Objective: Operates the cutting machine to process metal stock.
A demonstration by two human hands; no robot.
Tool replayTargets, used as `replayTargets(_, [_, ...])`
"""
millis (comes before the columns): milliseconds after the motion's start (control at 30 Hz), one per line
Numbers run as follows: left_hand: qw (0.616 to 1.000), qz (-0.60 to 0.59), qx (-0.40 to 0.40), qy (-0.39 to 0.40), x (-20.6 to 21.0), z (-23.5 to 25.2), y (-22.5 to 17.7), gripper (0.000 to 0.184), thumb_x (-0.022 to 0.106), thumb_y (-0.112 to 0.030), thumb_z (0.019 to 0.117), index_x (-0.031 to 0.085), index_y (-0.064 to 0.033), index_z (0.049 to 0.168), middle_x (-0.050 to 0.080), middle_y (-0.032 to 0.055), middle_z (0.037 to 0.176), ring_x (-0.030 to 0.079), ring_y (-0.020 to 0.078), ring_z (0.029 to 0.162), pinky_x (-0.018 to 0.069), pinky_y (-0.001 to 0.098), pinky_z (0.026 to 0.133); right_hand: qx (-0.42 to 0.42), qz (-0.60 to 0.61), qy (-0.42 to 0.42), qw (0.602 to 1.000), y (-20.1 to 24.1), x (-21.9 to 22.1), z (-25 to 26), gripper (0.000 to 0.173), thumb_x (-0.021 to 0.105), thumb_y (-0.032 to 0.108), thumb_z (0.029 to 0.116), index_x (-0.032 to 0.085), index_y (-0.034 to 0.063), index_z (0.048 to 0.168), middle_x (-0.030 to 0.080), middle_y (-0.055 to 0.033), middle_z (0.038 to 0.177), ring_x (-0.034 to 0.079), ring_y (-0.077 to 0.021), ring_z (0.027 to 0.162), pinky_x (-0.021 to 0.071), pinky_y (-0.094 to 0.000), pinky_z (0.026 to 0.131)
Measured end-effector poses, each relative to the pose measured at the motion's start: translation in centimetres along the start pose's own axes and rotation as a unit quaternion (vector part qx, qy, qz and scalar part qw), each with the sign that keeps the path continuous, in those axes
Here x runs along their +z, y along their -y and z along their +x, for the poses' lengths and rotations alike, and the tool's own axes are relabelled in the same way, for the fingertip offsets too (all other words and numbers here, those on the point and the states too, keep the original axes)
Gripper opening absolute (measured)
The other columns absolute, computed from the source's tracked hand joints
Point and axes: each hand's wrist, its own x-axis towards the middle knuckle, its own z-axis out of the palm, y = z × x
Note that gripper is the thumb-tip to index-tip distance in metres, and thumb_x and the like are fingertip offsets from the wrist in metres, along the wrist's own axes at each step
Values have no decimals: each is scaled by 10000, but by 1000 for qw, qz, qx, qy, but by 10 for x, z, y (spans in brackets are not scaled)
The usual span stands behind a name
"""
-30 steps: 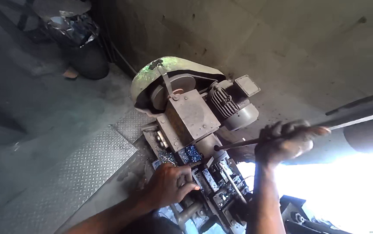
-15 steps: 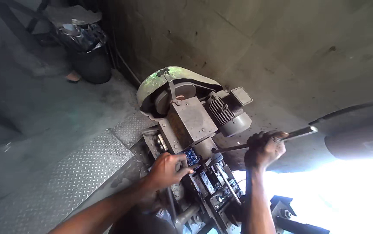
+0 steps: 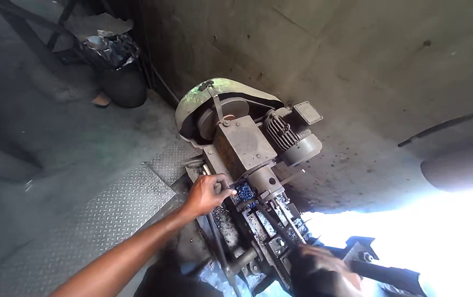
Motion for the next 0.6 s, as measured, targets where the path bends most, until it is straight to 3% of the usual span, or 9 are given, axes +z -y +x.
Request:
replayTargets(133, [996,-80,16,-24,2,2,9,178,799,-232,907,692,-110,834,458,-50,519,384,83,447,360,274,492,-13,-2,33,999,-12,31,-13,476,462,408,1082,438,147,685,427,-3,563,472,-129,503,439,-271,491])
replayTargets(267, [988,-156,-4,16,3,2,14,184,789,-227,918,680,-99,843,442,-15,499,361,103,411,334,272,441,-51,-106,51,992,-38,64,-23,514,450,448,1080,410,148,665,377,-8,541,432,-140,479,404,-282,477])
replayTargets(433, [983,-174,23,60,-3,7,16,190,806,-233,903,689,-86,872,477,-31,533,398,86,449,371,269,482,-80,-178,98,976,-75,77,-30,508,446,420,1084,423,140,661,384,-13,534,438,-151,470,410,-289,473])
replayTargets(600, [977,-188,45,93,-4,9,21,187,810,-249,900,700,-99,873,454,-44,524,397,81,451,370,263,486,-87,-234,165,954,-74,94,-46,488,465,444,1082,453,142,699,406,-18,556,456,-170,486,436,-305,497])
